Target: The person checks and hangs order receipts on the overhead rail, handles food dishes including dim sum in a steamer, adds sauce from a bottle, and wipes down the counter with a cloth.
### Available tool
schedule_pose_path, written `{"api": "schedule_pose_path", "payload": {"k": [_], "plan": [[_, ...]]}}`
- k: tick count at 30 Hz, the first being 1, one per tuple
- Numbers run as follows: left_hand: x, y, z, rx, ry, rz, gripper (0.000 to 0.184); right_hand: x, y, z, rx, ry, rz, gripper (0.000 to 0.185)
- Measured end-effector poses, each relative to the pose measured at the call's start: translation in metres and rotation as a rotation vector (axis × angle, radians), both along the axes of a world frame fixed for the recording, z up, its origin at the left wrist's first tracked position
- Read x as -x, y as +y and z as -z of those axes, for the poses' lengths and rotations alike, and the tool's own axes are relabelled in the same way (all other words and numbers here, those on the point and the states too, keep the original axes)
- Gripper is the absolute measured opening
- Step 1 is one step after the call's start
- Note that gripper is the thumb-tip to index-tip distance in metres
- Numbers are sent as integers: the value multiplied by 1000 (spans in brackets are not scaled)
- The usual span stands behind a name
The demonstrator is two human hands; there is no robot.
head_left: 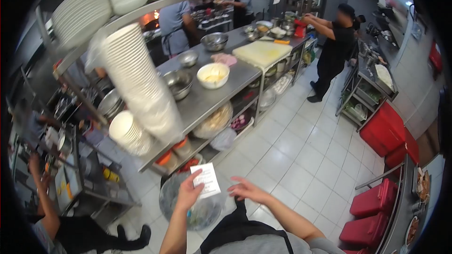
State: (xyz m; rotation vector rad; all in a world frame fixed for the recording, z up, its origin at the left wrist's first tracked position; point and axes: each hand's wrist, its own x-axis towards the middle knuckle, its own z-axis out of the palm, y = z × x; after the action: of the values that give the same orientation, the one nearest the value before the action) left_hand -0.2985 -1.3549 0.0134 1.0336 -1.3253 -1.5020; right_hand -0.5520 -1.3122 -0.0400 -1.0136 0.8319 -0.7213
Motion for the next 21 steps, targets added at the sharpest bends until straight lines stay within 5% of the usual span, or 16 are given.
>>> {"api": "schedule_pose_path", "payload": {"k": [3, 7, 9, 12, 13, 16, 19, 20, 21], "plan": [[36, -55, 34, 28, -6, 23, 51, 17, -44, 6, 121, 32, -4, 65], [121, -125, 49, 46, -33, 154, 52, 72, -114, 2, -138, -179, 257, 54], [167, -160, 30, 335, -240, 246, 51, 110, -159, -10, 5, -1, 264, 49], [223, -207, -17, 144, -186, 298, 53, 164, -230, -11, 133, 98, 420, 44], [237, -227, -1, 154, 53, 281, 56, 192, -257, -14, 195, 178, 451, 44], [247, -279, -18, 195, -30, 292, 61, 273, -352, -76, 332, 227, 589, 43], [222, -318, 26, 306, -169, 62, 51, 365, -478, -135, 767, 364, 677, 44], [210, -319, 36, 296, -363, -66, 49, 386, -516, -169, 742, 492, 739, 43], [194, -314, 41, 281, -563, -197, 48, 402, -560, -195, 845, 265, 779, 40]]}}
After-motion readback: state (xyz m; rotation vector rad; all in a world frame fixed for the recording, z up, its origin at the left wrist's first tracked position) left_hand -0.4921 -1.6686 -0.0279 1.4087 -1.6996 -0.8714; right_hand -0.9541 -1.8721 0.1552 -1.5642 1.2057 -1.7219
